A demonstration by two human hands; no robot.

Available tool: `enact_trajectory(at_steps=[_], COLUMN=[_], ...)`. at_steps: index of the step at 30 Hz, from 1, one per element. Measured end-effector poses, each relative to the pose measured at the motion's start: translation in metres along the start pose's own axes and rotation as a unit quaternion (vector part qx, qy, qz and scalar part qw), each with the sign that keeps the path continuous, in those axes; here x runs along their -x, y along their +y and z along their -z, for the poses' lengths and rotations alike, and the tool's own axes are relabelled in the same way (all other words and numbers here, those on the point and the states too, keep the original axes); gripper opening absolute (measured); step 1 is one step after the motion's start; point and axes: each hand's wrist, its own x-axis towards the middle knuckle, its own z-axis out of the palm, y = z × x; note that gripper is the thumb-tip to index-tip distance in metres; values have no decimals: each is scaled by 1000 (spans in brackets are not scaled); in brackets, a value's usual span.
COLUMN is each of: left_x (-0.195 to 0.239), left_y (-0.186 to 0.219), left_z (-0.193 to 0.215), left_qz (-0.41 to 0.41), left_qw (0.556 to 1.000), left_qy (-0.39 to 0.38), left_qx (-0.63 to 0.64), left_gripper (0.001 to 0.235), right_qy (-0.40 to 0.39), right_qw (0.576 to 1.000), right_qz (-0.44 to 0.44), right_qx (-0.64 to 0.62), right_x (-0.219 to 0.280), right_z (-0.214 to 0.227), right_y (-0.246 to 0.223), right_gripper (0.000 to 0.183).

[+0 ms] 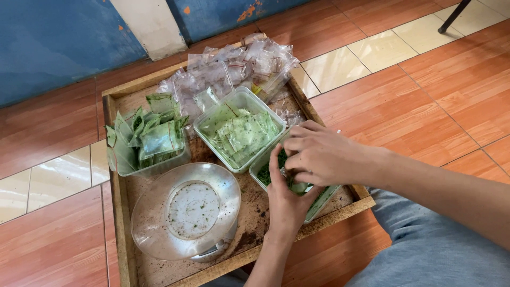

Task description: The person scoops a green granular substance from a plastic container into small transparent pouches using a spoon. After filling each pouch, they fold the top and place it into a separate container. The process is repeated for multiple pouches.

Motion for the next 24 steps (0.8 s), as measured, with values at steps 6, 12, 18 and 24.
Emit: enact_trajectory(at_steps=[6,12,18,24], left_x=[-1,-3,-2,-3], left_y=[-11,-7,-28,-22], left_z=[3,1,-6,-3], left_qz=[13,14,-28,-41], left_qw=[1000,1000,998,997], left_qy=[-10,-11,51,8], left_qx=[21,-10,21,59], left_gripper=[111,115,139,145], right_qy=[23,36,15,-40], right_qw=[998,997,998,999], right_qz=[46,63,38,-6], right_qx=[36,11,41,-4], right_x=[0,0,1,-2], right_z=[-15,-18,-33,-16], right_y=[-2,-5,2,-1], right_gripper=[16,10,12,12])
